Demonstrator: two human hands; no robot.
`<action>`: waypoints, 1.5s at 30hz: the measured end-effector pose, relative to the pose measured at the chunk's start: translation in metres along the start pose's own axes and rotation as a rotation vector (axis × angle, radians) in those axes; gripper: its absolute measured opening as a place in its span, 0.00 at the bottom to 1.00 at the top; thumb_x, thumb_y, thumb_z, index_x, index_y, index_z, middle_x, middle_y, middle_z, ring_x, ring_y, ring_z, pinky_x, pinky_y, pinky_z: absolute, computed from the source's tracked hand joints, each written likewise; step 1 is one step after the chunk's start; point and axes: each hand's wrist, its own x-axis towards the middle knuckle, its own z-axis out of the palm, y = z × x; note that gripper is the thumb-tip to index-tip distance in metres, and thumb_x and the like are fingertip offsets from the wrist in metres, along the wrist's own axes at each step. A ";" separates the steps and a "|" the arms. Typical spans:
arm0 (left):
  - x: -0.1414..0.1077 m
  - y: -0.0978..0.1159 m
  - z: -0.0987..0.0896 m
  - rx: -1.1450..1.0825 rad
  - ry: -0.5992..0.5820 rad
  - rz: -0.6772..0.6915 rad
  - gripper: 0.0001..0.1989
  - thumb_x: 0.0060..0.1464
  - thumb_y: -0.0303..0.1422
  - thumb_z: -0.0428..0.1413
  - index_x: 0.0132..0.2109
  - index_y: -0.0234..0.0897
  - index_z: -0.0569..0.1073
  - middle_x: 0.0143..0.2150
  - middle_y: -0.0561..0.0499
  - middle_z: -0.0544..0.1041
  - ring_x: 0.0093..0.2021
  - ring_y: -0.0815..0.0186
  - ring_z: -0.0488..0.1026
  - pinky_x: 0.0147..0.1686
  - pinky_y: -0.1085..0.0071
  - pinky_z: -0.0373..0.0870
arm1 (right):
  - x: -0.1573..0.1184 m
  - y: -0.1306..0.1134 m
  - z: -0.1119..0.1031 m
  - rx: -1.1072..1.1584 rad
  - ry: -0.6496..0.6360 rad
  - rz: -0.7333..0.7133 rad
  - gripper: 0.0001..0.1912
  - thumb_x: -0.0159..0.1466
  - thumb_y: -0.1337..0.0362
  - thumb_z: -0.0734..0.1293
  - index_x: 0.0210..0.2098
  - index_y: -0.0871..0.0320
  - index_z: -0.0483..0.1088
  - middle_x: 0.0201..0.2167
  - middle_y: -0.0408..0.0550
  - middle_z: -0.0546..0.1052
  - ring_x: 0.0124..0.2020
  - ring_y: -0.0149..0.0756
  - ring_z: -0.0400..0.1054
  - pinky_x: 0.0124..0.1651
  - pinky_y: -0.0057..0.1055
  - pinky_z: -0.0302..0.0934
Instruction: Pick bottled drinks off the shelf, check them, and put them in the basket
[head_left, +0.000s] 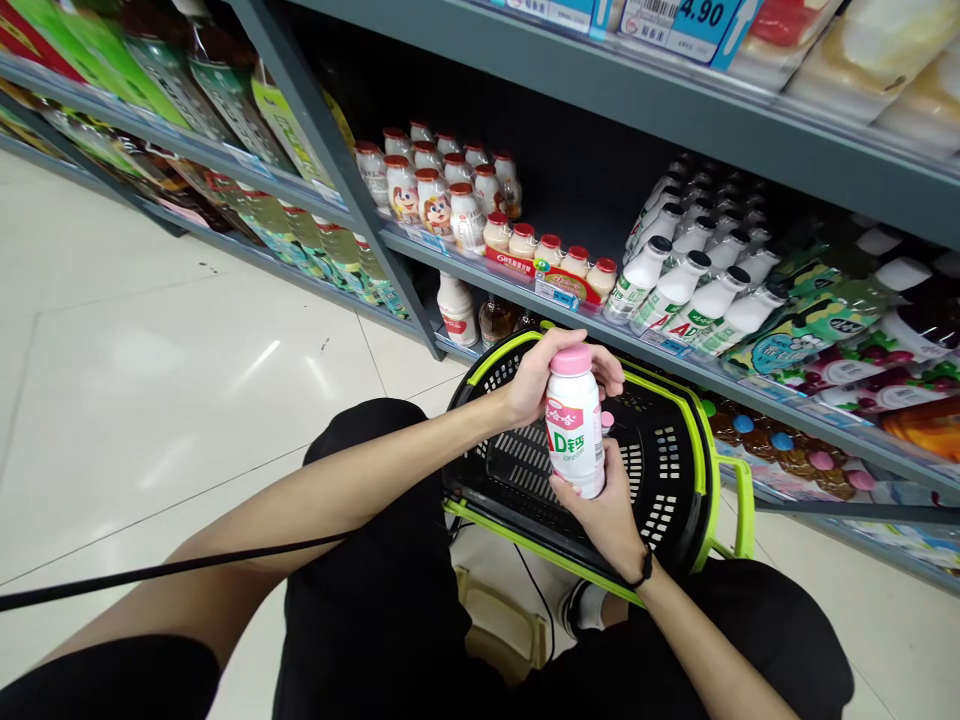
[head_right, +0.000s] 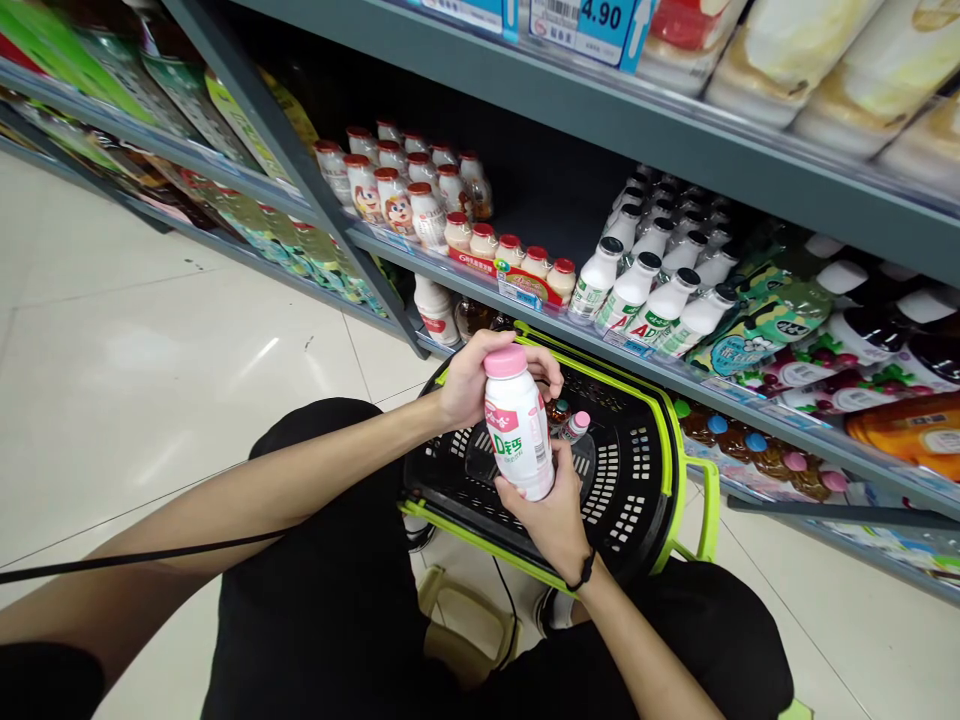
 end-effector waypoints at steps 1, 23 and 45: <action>0.000 0.000 0.000 0.006 0.001 0.000 0.31 0.55 0.58 0.54 0.34 0.31 0.80 0.36 0.39 0.81 0.37 0.61 0.75 0.38 0.68 0.71 | 0.000 0.000 0.000 -0.001 -0.001 0.001 0.26 0.56 0.56 0.79 0.47 0.55 0.65 0.37 0.45 0.78 0.36 0.38 0.71 0.42 0.36 0.67; 0.001 -0.002 -0.002 0.011 0.016 -0.014 0.31 0.54 0.58 0.54 0.35 0.31 0.81 0.37 0.39 0.81 0.38 0.60 0.76 0.39 0.67 0.72 | -0.001 -0.004 0.002 0.032 -0.009 0.002 0.25 0.56 0.58 0.79 0.46 0.54 0.65 0.35 0.43 0.79 0.32 0.36 0.70 0.37 0.33 0.67; -0.001 0.005 -0.007 -0.143 0.057 -0.029 0.32 0.56 0.55 0.52 0.51 0.30 0.76 0.48 0.36 0.84 0.52 0.48 0.81 0.58 0.53 0.73 | 0.007 -0.034 -0.015 0.770 -0.423 0.282 0.38 0.62 0.32 0.65 0.46 0.63 0.79 0.27 0.51 0.78 0.14 0.29 0.57 0.19 0.30 0.47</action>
